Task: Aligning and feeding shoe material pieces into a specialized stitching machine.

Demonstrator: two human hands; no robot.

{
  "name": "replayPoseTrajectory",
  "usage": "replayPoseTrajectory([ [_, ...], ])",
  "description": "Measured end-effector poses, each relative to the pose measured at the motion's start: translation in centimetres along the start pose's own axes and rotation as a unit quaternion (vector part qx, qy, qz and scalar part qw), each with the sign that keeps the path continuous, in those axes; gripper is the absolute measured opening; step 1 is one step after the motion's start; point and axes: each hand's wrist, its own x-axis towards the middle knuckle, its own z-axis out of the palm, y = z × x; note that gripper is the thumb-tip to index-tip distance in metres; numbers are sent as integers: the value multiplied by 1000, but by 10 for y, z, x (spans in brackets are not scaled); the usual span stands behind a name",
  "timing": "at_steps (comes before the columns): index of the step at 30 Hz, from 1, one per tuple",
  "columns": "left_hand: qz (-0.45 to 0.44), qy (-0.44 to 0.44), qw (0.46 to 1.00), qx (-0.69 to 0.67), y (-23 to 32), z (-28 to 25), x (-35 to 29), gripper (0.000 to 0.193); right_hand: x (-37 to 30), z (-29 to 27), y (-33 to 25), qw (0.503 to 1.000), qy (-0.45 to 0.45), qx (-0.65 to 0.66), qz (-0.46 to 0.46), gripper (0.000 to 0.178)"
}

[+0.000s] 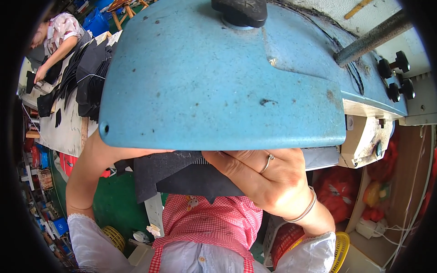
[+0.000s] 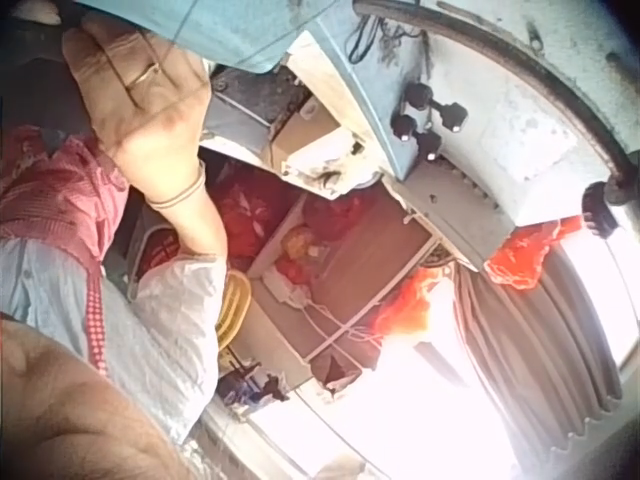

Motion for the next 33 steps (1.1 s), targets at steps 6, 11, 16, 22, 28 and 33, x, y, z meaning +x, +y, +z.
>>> replayPoseTrajectory([
  [6,-28,13,1000,0,-26,1,-2,49,-3,-2,-2,999,3,35,-8,34],
  [11,-57,24,998,0,-43,6,5,52,-27,-12,-25,991,-8,123,-52,24],
  [16,-95,35,995,19,-57,11,14,55,-61,11,-38,985,-6,171,-14,19],
  [22,27,64,998,6,-57,-14,18,37,-95,45,-27,967,-67,128,212,18],
  [28,-145,171,975,-1,-105,-43,-123,19,-106,92,-23,892,137,249,352,22],
  [33,-199,170,943,207,-73,3,-157,38,-119,125,7,950,-4,4,314,15],
])
